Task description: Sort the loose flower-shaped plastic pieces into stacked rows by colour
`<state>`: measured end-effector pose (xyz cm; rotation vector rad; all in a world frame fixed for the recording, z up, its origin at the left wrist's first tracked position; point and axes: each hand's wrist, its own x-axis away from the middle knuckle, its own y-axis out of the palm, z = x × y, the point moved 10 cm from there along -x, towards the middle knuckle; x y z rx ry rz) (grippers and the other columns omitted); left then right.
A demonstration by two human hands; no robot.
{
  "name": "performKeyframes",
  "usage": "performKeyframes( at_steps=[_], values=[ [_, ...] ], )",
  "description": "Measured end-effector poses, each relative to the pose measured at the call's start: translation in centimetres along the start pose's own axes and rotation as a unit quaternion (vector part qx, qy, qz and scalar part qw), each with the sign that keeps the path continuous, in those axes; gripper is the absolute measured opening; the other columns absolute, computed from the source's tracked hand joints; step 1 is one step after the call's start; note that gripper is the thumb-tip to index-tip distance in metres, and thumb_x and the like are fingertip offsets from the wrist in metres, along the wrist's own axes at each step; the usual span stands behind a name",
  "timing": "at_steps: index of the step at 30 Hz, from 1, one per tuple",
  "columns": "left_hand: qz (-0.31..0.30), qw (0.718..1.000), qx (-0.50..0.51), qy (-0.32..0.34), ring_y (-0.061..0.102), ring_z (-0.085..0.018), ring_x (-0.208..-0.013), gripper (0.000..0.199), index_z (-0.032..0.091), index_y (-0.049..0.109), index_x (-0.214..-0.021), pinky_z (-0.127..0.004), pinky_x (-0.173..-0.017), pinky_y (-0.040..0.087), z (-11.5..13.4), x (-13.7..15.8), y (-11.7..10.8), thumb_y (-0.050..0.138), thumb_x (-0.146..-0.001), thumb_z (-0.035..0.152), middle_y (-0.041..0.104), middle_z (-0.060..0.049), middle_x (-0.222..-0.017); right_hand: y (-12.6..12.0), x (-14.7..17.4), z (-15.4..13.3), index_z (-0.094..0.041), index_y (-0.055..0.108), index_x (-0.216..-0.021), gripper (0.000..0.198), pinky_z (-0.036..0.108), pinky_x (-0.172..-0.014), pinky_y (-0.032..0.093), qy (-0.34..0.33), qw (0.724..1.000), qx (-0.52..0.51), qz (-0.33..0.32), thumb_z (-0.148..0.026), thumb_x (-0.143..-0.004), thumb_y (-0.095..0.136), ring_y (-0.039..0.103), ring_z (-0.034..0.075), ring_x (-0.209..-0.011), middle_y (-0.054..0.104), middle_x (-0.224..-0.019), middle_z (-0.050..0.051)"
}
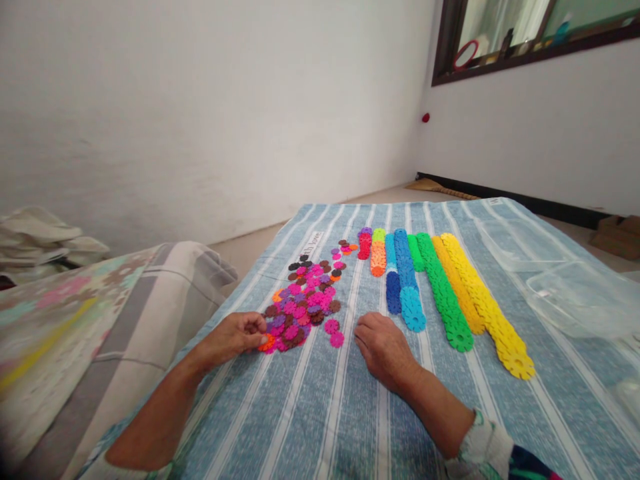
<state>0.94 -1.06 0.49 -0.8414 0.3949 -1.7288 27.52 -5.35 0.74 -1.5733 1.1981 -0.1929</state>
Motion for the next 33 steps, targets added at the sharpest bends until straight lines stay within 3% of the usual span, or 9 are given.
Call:
performKeyframes(
  at_steps=[6,10,16,23,28,33],
  values=[
    [0.033,0.988,-0.151,-0.008,0.049,-0.013,-0.059,0.028,0.017,0.057,-0.067,-0.024,-0.054,0.03,-0.5,-0.1,-0.6,0.062,-0.058,0.043,0.053,0.003,-0.059,-0.1,0.0,0.0,-0.018,0.065,-0.085,0.019,0.035,-0.081,0.045,-0.004,1.0,0.003,0.001,-0.015,-0.093,0.048,0.057,0.021,-0.09,0.065,-0.093,0.008],
    [0.027,0.982,-0.185,-0.028,0.05,-0.014,-0.06,0.025,0.017,0.059,-0.065,-0.024,-0.053,0.029,-0.5,0.4,-0.2,0.06,-0.06,0.041,0.054,0.002,-0.059,-0.1,0.0,0.0,-0.018,0.065,-0.085,0.019,0.035,-0.081,0.045,-0.008,1.0,0.005,0.002,-0.014,-0.093,0.048,0.057,0.022,-0.09,0.065,-0.093,0.008],
    [0.042,0.987,-0.156,-0.016,0.047,-0.013,-0.059,0.026,0.017,0.054,-0.062,-0.024,-0.054,0.029,-0.5,0.3,0.1,0.061,-0.058,0.042,0.051,0.003,-0.058,0.0,0.0,0.1,-0.018,0.065,-0.085,0.018,0.035,-0.082,0.044,-0.005,1.0,0.003,0.002,-0.014,-0.093,0.049,0.057,0.021,-0.091,0.064,-0.094,0.008],
    [0.017,0.999,-0.035,0.013,0.037,-0.009,-0.052,0.032,0.019,0.046,-0.057,-0.022,-0.05,0.028,0.5,0.9,-0.2,0.06,-0.059,0.047,0.041,0.006,-0.051,-0.1,-0.3,0.0,-0.018,0.064,-0.084,0.016,0.034,-0.079,0.043,0.001,1.0,0.013,0.007,-0.013,-0.092,0.051,0.055,0.021,-0.089,0.063,-0.092,0.007],
    [0.016,1.0,0.017,0.015,0.039,-0.009,-0.047,0.034,0.02,0.046,-0.06,-0.022,-0.049,0.03,3.4,0.1,-0.4,0.062,-0.061,0.049,0.046,0.006,-0.048,-0.1,-0.5,0.1,-0.019,0.062,-0.082,0.014,0.034,-0.078,0.042,0.01,1.0,0.023,0.008,-0.012,-0.09,0.053,0.055,0.021,-0.088,0.063,-0.091,0.006],
    [0.004,0.996,0.011,0.089,0.047,-0.011,-0.048,0.027,0.019,0.05,-0.064,-0.023,-0.049,0.033,8.5,-4.1,2.0,0.062,-0.064,0.043,0.053,0.004,-0.051,0.0,-0.7,0.0,-0.019,0.061,-0.08,0.015,0.033,-0.078,0.041,0.011,1.0,0.027,0.002,-0.013,-0.091,0.053,0.054,0.02,-0.087,0.062,-0.089,0.005]
  ],
)
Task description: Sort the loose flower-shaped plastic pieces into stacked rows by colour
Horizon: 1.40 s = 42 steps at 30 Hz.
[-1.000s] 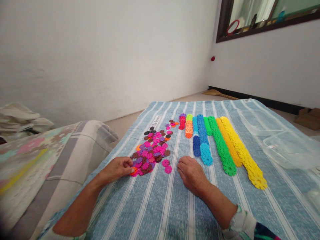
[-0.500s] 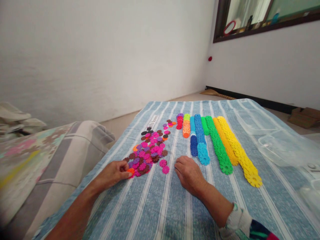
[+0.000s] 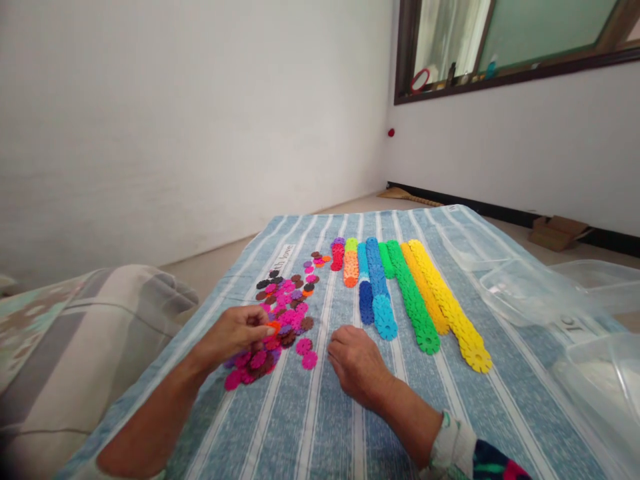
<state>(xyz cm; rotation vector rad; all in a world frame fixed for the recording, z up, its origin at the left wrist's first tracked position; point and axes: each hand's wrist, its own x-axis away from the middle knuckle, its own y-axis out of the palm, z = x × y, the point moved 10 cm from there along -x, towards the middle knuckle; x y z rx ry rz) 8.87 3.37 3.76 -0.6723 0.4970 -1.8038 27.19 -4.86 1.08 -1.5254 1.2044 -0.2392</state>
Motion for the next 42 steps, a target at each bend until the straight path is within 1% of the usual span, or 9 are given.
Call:
performKeyframes(
  at_steps=[2,5,8,14,21,27,33,37,42],
  values=[
    [-0.008,0.998,-0.032,0.051,0.051,-0.012,-0.052,0.02,0.018,0.053,-0.066,-0.023,-0.052,0.036,2.3,-2.3,1.7,0.061,-0.066,0.037,0.054,0.003,-0.053,0.1,-0.1,0.0,-0.018,0.06,-0.079,0.015,0.033,-0.077,0.041,0.003,1.0,0.001,-0.004,-0.013,-0.091,0.052,0.054,0.02,-0.087,0.062,-0.089,0.005],
    [0.026,0.984,-0.125,0.123,0.051,-0.012,-0.058,0.01,0.017,0.057,-0.066,-0.023,-0.056,0.036,5.9,-5.2,3.6,0.06,-0.067,0.027,0.055,0.003,-0.059,0.2,-0.1,0.0,-0.018,0.06,-0.079,0.016,0.033,-0.077,0.041,0.007,1.0,-0.002,-0.008,-0.014,-0.091,0.052,0.053,0.02,-0.086,0.062,-0.088,0.005],
    [0.032,0.969,-0.181,0.168,0.051,-0.012,-0.06,0.005,0.016,0.061,-0.067,-0.024,-0.059,0.037,8.8,-7.7,6.1,0.06,-0.069,0.021,0.056,0.002,-0.062,0.2,-0.2,0.0,-0.018,0.061,-0.079,0.016,0.033,-0.078,0.041,0.006,1.0,0.001,-0.008,-0.014,-0.092,0.051,0.053,0.02,-0.086,0.062,-0.088,0.005],
    [0.052,0.949,-0.237,0.199,0.055,-0.015,-0.068,0.011,0.015,0.069,-0.074,-0.026,-0.065,0.041,11.4,-11.4,9.4,0.058,-0.07,0.014,0.063,-0.001,-0.068,0.2,-0.4,0.0,-0.018,0.062,-0.08,0.012,0.033,-0.077,0.041,0.003,1.0,0.007,-0.012,-0.013,-0.089,0.054,0.053,0.021,-0.087,0.062,-0.089,0.005],
    [0.069,0.938,-0.275,0.199,0.062,-0.019,-0.082,0.022,0.011,0.073,-0.086,-0.029,-0.076,0.044,12.1,-13.2,10.8,0.054,-0.075,0.012,0.071,-0.009,-0.086,0.3,-0.4,0.1,-0.018,0.061,-0.079,0.011,0.033,-0.075,0.04,0.007,1.0,0.014,-0.012,-0.013,-0.088,0.056,0.054,0.021,-0.087,0.062,-0.088,0.005],
    [0.078,0.923,-0.301,0.226,0.061,-0.022,-0.091,0.024,0.012,0.073,-0.092,-0.032,-0.084,0.046,11.6,-13.3,11.2,0.053,-0.078,0.015,0.069,-0.012,-0.094,0.3,-0.5,0.0,-0.017,0.061,-0.08,0.011,0.033,-0.076,0.041,0.008,1.0,0.015,-0.018,-0.013,-0.088,0.056,0.053,0.021,-0.086,0.062,-0.088,0.005],
    [0.096,0.915,-0.31,0.239,0.06,-0.023,-0.093,0.026,0.012,0.07,-0.097,-0.033,-0.085,0.047,10.5,-12.5,11.3,0.052,-0.079,0.015,0.064,-0.013,-0.095,0.3,-0.5,0.0,-0.017,0.061,-0.08,0.012,0.033,-0.078,0.041,0.011,1.0,0.01,-0.019,-0.013,-0.089,0.055,0.053,0.021,-0.088,0.062,-0.089,0.006],
    [0.092,0.914,-0.317,0.235,0.06,-0.021,-0.094,0.022,0.014,0.069,-0.094,-0.031,-0.087,0.046,10.3,-11.5,11.4,0.052,-0.08,0.014,0.065,-0.011,-0.095,0.4,-0.3,0.0,-0.017,0.061,-0.079,0.015,0.033,-0.078,0.041,0.006,1.0,0.002,-0.015,-0.012,-0.09,0.053,0.053,0.02,-0.087,0.061,-0.089,0.006],
    [0.103,0.91,-0.334,0.222,0.061,-0.02,-0.092,0.019,0.015,0.069,-0.089,-0.029,-0.084,0.046,9.7,-9.6,9.8,0.05,-0.083,0.016,0.066,-0.009,-0.093,0.4,-0.1,0.0,-0.017,0.061,-0.079,0.016,0.033,-0.078,0.04,0.005,1.0,-0.013,-0.008,-0.011,-0.09,0.053,0.053,0.02,-0.087,0.061,-0.088,0.006]
  ],
)
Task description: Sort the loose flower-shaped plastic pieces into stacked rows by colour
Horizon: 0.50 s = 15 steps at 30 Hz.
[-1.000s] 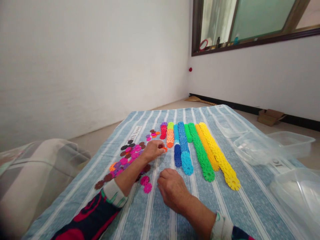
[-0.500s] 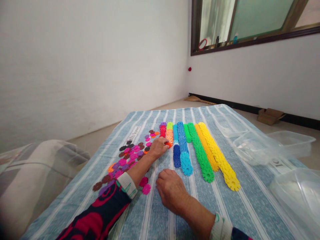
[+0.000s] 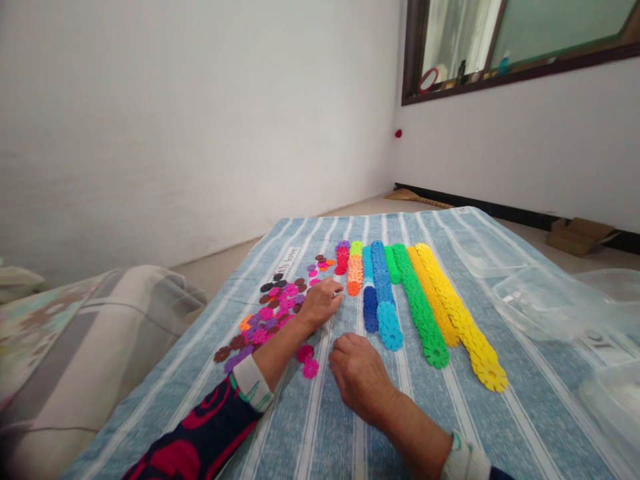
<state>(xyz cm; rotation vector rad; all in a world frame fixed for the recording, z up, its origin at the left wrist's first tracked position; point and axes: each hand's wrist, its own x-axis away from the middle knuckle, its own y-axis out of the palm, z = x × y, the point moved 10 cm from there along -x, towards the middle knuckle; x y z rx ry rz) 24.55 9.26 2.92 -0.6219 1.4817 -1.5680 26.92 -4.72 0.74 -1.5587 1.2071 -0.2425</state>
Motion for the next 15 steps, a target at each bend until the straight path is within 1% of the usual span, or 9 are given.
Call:
performKeyframes(
  at_steps=[2,4,6,7,9,11,13,15],
  values=[
    [-0.005,1.0,-0.013,-0.016,0.061,-0.02,-0.091,0.019,0.015,0.069,-0.087,-0.029,-0.083,0.046,-1.4,1.1,-1.0,0.05,-0.083,0.017,0.067,-0.009,-0.092,-0.1,0.1,0.0,-0.017,0.061,-0.079,0.015,0.033,-0.077,0.039,0.001,1.0,-0.003,0.004,-0.011,-0.091,0.053,0.053,0.021,-0.087,0.061,-0.088,0.006],
    [-0.012,0.999,-0.027,-0.045,0.062,-0.019,-0.089,0.021,0.015,0.07,-0.084,-0.027,-0.082,0.045,-3.7,2.3,-2.4,0.049,-0.083,0.016,0.068,-0.009,-0.091,-0.1,0.2,0.0,-0.017,0.061,-0.079,0.016,0.033,-0.077,0.039,0.001,1.0,-0.003,0.007,-0.011,-0.091,0.052,0.053,0.02,-0.087,0.061,-0.088,0.006],
    [-0.023,0.994,-0.043,-0.096,0.063,-0.019,-0.089,0.022,0.017,0.07,-0.081,-0.026,-0.08,0.044,-7.0,3.9,-4.1,0.049,-0.082,0.017,0.07,-0.007,-0.09,-0.1,0.2,0.0,-0.017,0.06,-0.079,0.017,0.033,-0.077,0.039,-0.001,1.0,-0.004,0.008,-0.011,-0.091,0.051,0.053,0.02,-0.086,0.061,-0.088,0.006],
    [-0.034,0.989,-0.056,-0.133,0.063,-0.019,-0.089,0.021,0.018,0.071,-0.08,-0.026,-0.078,0.043,-9.0,4.8,-4.9,0.05,-0.08,0.016,0.071,-0.006,-0.089,-0.1,0.2,0.0,-0.017,0.06,-0.078,0.017,0.033,-0.077,0.039,-0.001,1.0,-0.004,0.008,-0.012,-0.092,0.051,0.053,0.02,-0.086,0.061,-0.087,0.006],
    [-0.078,0.972,-0.082,-0.206,0.064,-0.019,-0.083,0.02,0.019,0.072,-0.08,-0.025,-0.07,0.042,-12.9,6.8,-6.0,0.052,-0.078,0.017,0.072,-0.005,-0.085,0.0,0.2,0.1,-0.018,0.06,-0.078,0.018,0.033,-0.077,0.039,-0.003,1.0,-0.007,0.007,-0.012,-0.092,0.051,0.053,0.021,-0.087,0.061,-0.087,0.006],
    [-0.108,0.955,-0.101,-0.256,0.065,-0.02,-0.081,0.02,0.019,0.073,-0.079,-0.024,-0.065,0.04,-16.0,8.8,-7.0,0.054,-0.076,0.019,0.073,-0.005,-0.082,0.0,0.3,0.1,-0.017,0.06,-0.078,0.018,0.033,-0.078,0.039,-0.003,1.0,-0.009,0.009,-0.012,-0.092,0.05,0.053,0.021,-0.087,0.061,-0.088,0.006],
    [-0.121,0.947,-0.113,-0.274,0.065,-0.02,-0.083,0.02,0.019,0.074,-0.08,-0.023,-0.065,0.039,-17.8,10.3,-7.7,0.054,-0.074,0.017,0.073,-0.006,-0.084,0.0,0.3,0.1,-0.017,0.061,-0.079,0.018,0.034,-0.078,0.039,-0.001,1.0,-0.009,0.013,-0.012,-0.092,0.049,0.053,0.021,-0.087,0.061,-0.088,0.006],
    [-0.127,0.949,-0.105,-0.27,0.065,-0.019,-0.083,0.022,0.018,0.074,-0.083,-0.022,-0.066,0.039,-18.5,11.2,-7.8,0.055,-0.073,0.015,0.074,-0.006,-0.084,-0.1,0.3,0.1,-0.018,0.061,-0.079,0.018,0.034,-0.078,0.039,0.0,1.0,-0.011,0.014,-0.013,-0.092,0.049,0.054,0.021,-0.087,0.061,-0.088,0.006]
  ],
)
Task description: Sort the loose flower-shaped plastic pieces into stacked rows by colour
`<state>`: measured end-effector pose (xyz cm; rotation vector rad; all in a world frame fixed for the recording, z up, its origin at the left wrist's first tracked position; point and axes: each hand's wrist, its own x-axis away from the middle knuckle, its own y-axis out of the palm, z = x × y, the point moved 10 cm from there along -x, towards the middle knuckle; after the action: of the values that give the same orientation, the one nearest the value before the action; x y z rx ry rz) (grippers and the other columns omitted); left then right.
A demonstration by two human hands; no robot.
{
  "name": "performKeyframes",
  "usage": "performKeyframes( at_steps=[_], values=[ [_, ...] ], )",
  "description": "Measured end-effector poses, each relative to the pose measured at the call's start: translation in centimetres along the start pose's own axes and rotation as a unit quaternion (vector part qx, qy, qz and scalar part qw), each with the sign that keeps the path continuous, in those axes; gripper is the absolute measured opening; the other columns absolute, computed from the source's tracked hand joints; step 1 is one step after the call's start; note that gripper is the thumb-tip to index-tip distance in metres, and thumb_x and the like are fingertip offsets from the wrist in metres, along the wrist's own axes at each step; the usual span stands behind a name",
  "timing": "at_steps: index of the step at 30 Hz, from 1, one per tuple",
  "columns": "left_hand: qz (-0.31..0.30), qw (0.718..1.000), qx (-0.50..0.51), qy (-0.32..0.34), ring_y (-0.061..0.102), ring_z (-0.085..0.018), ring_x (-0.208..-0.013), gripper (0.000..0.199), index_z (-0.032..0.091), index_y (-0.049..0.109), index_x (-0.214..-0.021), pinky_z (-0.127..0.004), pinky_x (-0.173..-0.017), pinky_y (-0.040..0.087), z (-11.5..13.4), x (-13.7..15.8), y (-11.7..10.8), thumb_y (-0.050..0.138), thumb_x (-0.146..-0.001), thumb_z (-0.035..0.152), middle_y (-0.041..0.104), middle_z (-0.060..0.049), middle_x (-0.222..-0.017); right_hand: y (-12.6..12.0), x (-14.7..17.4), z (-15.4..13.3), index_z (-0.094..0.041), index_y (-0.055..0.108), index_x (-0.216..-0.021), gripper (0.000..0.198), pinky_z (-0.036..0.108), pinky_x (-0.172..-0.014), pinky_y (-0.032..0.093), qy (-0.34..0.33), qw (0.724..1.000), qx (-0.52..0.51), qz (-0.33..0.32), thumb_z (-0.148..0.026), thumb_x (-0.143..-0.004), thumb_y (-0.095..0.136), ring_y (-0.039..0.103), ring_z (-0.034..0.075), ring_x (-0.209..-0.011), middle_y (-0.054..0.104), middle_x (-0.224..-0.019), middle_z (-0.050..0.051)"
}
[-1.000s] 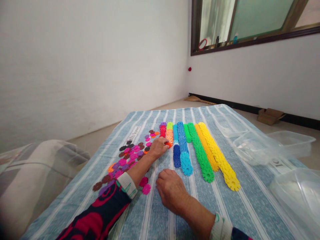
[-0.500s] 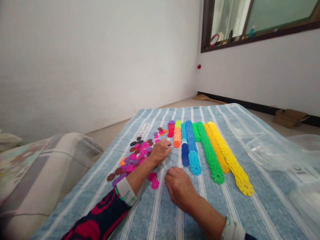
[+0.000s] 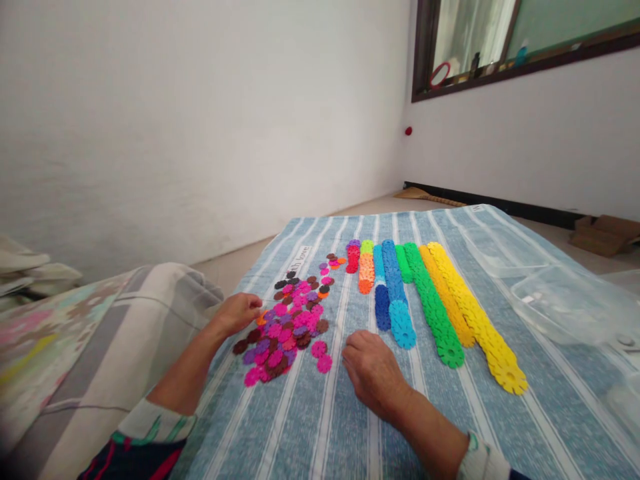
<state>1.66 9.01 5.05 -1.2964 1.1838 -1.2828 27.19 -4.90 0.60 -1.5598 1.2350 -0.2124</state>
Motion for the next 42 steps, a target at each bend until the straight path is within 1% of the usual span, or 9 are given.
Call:
performKeyframes(
  at_steps=[9,15,20,23,27,32,37,39,42],
  values=[
    [-0.016,0.994,0.104,0.009,0.058,-0.016,-0.062,0.026,0.016,0.074,-0.09,-0.023,-0.058,0.034,0.1,1.1,1.5,0.057,-0.069,0.017,0.066,0.0,-0.063,-0.1,0.2,0.0,-0.018,0.062,-0.081,0.019,0.034,-0.079,0.041,0.002,1.0,-0.012,-0.001,-0.012,-0.092,0.048,0.055,0.021,-0.088,0.062,-0.09,0.006],
    [0.005,0.982,0.187,0.016,0.05,-0.014,-0.054,0.015,0.016,0.07,-0.071,-0.024,-0.053,0.031,-1.2,-0.1,2.4,0.062,-0.061,0.024,0.056,0.003,-0.052,0.0,0.0,-0.1,-0.018,0.062,-0.081,0.019,0.034,-0.079,0.041,-0.004,1.0,-0.008,0.0,-0.013,-0.093,0.048,0.055,0.021,-0.088,0.062,-0.089,0.007],
    [0.001,0.95,0.311,-0.012,0.046,-0.013,-0.049,0.014,0.016,0.059,-0.058,-0.023,-0.049,0.03,-2.6,-0.7,3.7,0.066,-0.052,0.028,0.053,0.003,-0.048,-0.2,-0.2,-0.2,-0.017,0.061,-0.079,0.017,0.034,-0.079,0.041,-0.001,1.0,-0.002,-0.003,-0.012,-0.091,0.051,0.055,0.021,-0.088,0.062,-0.089,0.006],
    [0.005,0.931,0.366,-0.015,0.044,-0.011,-0.047,0.018,0.017,0.056,-0.055,-0.022,-0.047,0.029,-2.8,-0.3,3.3,0.067,-0.049,0.029,0.052,0.003,-0.047,-0.2,-0.3,0.0,-0.017,0.06,-0.078,0.017,0.033,-0.079,0.041,0.002,1.0,0.002,-0.003,-0.012,-0.091,0.051,0.054,0.02,-0.087,0.062,-0.088,0.006],
    [0.018,0.925,0.378,-0.016,0.04,-0.01,-0.047,0.02,0.017,0.053,-0.052,-0.022,-0.047,0.028,-2.7,0.5,1.5,0.065,-0.049,0.033,0.048,0.005,-0.044,-0.1,-0.3,-0.1,-0.017,0.06,-0.079,0.016,0.032,-0.08,0.041,-0.005,1.0,0.004,-0.003,-0.012,-0.091,0.052,0.054,0.02,-0.088,0.061,-0.087,0.005],
    [0.063,0.945,0.32,-0.007,0.048,-0.012,-0.053,0.017,0.018,0.057,-0.058,-0.022,-0.053,0.035,-1.6,0.4,-1.3,0.059,-0.059,0.035,0.053,0.004,-0.049,-1.2,-0.3,-0.6,-0.018,0.061,-0.078,0.02,0.032,-0.078,0.042,-0.009,0.999,0.017,0.029,-0.013,-0.093,0.049,0.054,0.019,-0.085,0.061,-0.086,0.006],
    [0.146,0.962,0.231,0.009,0.056,-0.014,-0.063,0.014,0.018,0.061,-0.063,-0.023,-0.058,0.037,1.2,-0.2,-4.0,0.055,-0.066,0.031,0.06,0.003,-0.056,-4.9,-2.5,1.0,-0.019,0.065,-0.083,0.024,0.036,-0.086,0.041,-0.002,0.988,0.102,0.118,-0.011,-0.093,0.045,0.052,0.023,-0.099,0.062,-0.1,0.01],
    [0.147,0.959,0.241,0.027,0.056,-0.014,-0.063,0.014,0.018,0.061,-0.064,-0.023,-0.059,0.038,2.9,-0.5,-4.0,0.054,-0.067,0.03,0.061,0.002,-0.058,-5.8,-4.4,3.1,-0.019,0.066,-0.086,0.019,0.039,-0.088,0.039,0.047,0.982,0.15,0.108,-0.013,-0.092,0.049,0.05,0.026,-0.104,0.062,-0.102,0.011],
    [0.129,0.95,0.276,0.069,0.056,-0.014,-0.062,0.014,0.018,0.061,-0.065,-0.023,-0.06,0.04,5.9,-0.9,-3.2,0.053,-0.069,0.029,0.061,0.002,-0.058,-5.7,-7.0,7.0,-0.018,0.067,-0.094,0.01,0.04,-0.09,0.036,0.154,0.964,0.214,0.033,-0.021,-0.09,0.059,0.048,0.029,-0.11,0.061,-0.107,0.013]
  ],
)
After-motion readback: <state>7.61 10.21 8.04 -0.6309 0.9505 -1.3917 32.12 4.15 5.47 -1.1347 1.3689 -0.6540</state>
